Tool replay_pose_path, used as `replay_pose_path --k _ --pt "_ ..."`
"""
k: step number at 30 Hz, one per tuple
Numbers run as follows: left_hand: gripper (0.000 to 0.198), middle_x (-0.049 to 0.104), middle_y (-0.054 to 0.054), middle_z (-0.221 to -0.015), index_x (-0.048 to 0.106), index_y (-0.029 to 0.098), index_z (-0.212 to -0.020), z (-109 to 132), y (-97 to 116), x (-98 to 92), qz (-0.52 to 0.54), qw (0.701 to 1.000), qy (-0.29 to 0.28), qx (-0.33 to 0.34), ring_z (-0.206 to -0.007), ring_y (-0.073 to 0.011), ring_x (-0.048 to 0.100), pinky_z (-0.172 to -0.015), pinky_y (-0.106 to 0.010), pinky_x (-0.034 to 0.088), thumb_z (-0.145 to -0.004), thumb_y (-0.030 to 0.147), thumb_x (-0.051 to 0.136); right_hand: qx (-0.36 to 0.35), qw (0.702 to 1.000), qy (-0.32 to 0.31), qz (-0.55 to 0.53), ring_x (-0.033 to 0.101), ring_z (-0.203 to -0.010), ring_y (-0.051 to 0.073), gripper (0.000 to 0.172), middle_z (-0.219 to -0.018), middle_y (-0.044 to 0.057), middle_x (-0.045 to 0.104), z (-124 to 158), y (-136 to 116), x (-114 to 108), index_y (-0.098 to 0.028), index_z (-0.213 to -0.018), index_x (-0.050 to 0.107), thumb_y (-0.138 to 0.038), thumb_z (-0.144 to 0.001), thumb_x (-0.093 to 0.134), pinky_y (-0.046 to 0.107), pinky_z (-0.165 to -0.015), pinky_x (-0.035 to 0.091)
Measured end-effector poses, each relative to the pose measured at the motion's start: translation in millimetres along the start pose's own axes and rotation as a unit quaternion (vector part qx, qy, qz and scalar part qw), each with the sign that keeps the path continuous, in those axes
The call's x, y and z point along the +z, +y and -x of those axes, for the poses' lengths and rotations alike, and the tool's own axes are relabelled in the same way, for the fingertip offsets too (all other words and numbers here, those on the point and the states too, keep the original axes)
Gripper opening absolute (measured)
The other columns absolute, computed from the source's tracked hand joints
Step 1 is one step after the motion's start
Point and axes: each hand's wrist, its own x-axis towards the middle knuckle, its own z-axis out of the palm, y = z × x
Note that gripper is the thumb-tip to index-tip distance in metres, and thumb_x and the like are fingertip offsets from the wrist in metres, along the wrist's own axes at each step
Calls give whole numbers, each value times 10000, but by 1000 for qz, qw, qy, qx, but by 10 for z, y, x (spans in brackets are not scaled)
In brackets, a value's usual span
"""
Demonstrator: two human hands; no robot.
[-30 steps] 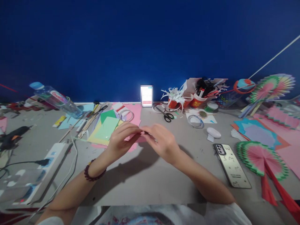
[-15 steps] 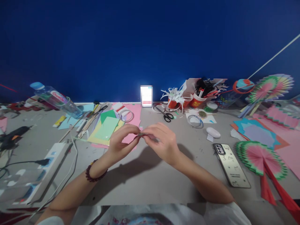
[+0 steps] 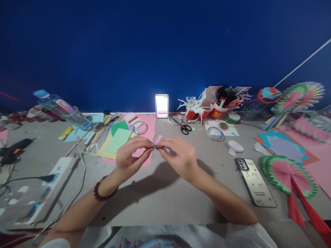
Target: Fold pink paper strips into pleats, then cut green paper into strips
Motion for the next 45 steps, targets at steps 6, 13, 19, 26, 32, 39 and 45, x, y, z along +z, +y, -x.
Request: replay_pose_path --k 6,13,19,26,32,39,45 --pt "125 703 -46 -829 645 189 -922 -1 35 19 -10 999 -2 -39 -780 -150 646 -715 -287 528 -823 112 638 4 1000 12 16 706 -732 168 175 -791 22 749 15 -14 14 -233 -855 681 -82 -833 594 286 -688 565" --pt "94 700 -30 -815 694 202 -873 -22 49 -1 36 994 -3 -102 -776 -141 635 -707 -282 525 -823 137 648 25 999 1 -25 717 -786 182 161 -848 37 759 36 -31 -5 -243 -911 702 -133 -832 614 312 -742 578" --pt "124 695 -38 -842 681 192 -902 -33 49 -19 44 996 -10 -82 -801 -141 627 -731 -281 517 -819 107 647 151 952 -101 -246 706 -865 190 335 -886 60 753 -31 108 -150 -226 -867 738 -363 -962 448 344 -798 564" --pt "117 697 -55 -859 685 199 -932 -43 105 -26 46 997 -36 -50 -797 -153 645 -701 -284 522 -859 145 611 227 917 -120 -304 659 -715 150 249 -761 33 691 -57 187 -53 -197 -795 698 -433 -739 755 281 -676 547" --pt "140 699 -64 -864 685 195 -949 -33 139 -12 53 998 -28 -31 -783 -149 646 -688 -279 530 -849 121 621 188 920 -115 -326 609 -685 128 251 -774 20 618 -26 196 6 -194 -809 658 -433 -772 727 269 -645 530" --pt "133 685 -55 -811 691 183 -911 -23 170 29 56 998 15 -32 -736 -136 635 -650 -260 524 -821 95 648 164 928 -78 -326 586 -685 116 240 -771 15 606 43 133 108 -198 -831 610 -435 -842 650 239 -623 506" --pt "190 682 -51 -825 707 198 -957 20 179 57 62 997 35 -39 -761 -140 637 -660 -261 526 -823 79 642 166 923 -33 -345 581 -676 112 222 -755 1 588 94 89 173 -204 -789 562 -396 -847 656 223 -600 496"
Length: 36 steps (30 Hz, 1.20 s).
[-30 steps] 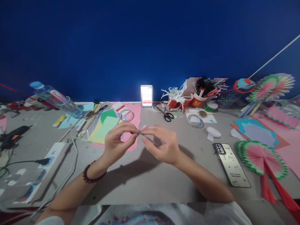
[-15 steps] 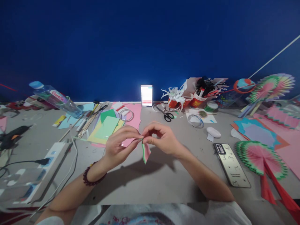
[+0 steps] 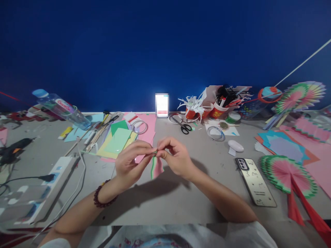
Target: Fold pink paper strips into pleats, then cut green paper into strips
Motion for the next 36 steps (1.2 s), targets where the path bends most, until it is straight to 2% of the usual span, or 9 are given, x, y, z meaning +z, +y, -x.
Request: replay_pose_path --k 10,20,36 --pt "317 683 -59 -886 704 229 -1085 54 0 -2 55 998 -24 -33 -812 -125 646 -673 -226 535 -872 44 560 -35 999 30 17 548 -667 114 160 -742 3 564 31 -51 24 -204 -798 581 -331 -888 616 223 -582 461" --pt "123 723 -51 -790 736 191 -867 44 -16 24 126 985 12 -116 -753 -141 663 -675 -245 546 -784 104 708 -11 999 30 -5 554 -695 124 126 -763 12 575 46 -44 18 -217 -834 620 -334 -883 624 239 -611 470" --pt "156 711 -53 -812 710 184 -875 79 -24 26 117 990 15 -84 -779 -143 652 -705 -267 549 -778 63 699 9 999 22 -21 548 -683 122 137 -776 16 576 52 -54 27 -222 -837 621 -352 -883 620 239 -598 468"
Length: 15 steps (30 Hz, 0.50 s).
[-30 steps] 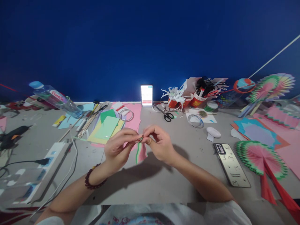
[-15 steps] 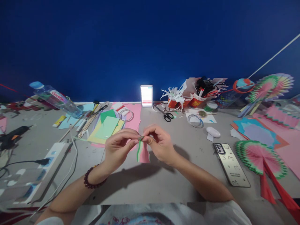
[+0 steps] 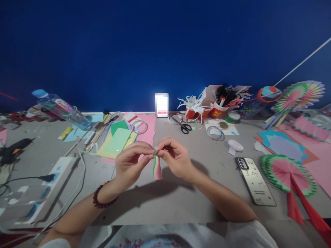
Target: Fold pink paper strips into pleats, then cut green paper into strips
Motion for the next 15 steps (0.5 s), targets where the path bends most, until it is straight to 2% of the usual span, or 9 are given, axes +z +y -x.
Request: replay_pose_path --k 15 --pt "179 706 -56 -818 708 182 -893 3 -39 19 -3 1000 6 3 -781 -147 652 -700 -266 545 -772 51 698 36 999 20 -14 574 -672 121 185 -765 19 611 -15 34 -6 -214 -797 628 -387 -859 644 238 -581 484"
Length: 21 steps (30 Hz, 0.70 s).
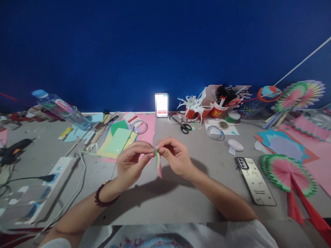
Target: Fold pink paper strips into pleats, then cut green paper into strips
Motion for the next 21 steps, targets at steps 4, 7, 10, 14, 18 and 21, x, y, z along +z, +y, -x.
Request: replay_pose_path --k 4,7,10,14,18,21 --pt "162 705 -57 -812 709 178 -887 -6 -4 -9 -2 1000 4 -2 -771 -144 651 -690 -262 544 -774 61 699 4 1000 6 -3 589 -676 123 167 -759 17 620 -14 -4 -5 -209 -783 632 -360 -845 666 243 -591 496" --pt "157 708 -62 -816 711 177 -892 -3 -4 -17 -1 1000 5 -4 -775 -147 652 -691 -267 545 -781 69 694 -2 1000 -2 -13 601 -699 131 141 -761 19 625 -24 -3 -13 -214 -789 643 -342 -833 683 256 -617 511" --pt "158 710 -68 -826 711 178 -898 3 -4 -22 0 1000 8 -3 -788 -152 655 -698 -273 547 -782 72 691 -7 1000 -11 -23 606 -725 141 145 -761 22 628 -26 3 -20 -223 -793 649 -357 -823 694 268 -635 517" --pt "147 704 -68 -819 704 173 -886 2 6 -16 -5 1000 9 3 -788 -153 656 -701 -276 551 -782 70 686 -2 1000 -12 -14 606 -719 149 200 -755 28 632 -19 10 -20 -219 -781 641 -408 -810 699 278 -630 519" --pt "159 691 -57 -808 686 169 -887 -9 27 2 -26 999 12 26 -775 -144 649 -710 -273 550 -774 58 680 -14 1000 -7 -9 602 -717 145 190 -746 22 624 -19 15 -9 -220 -778 640 -398 -812 699 274 -639 515" --pt "176 687 -56 -809 676 162 -899 -18 34 8 -55 997 7 45 -782 -144 643 -715 -273 547 -761 52 683 -25 1000 -5 -8 600 -715 139 168 -746 19 621 -24 13 -2 -221 -786 644 -377 -822 694 265 -637 510"
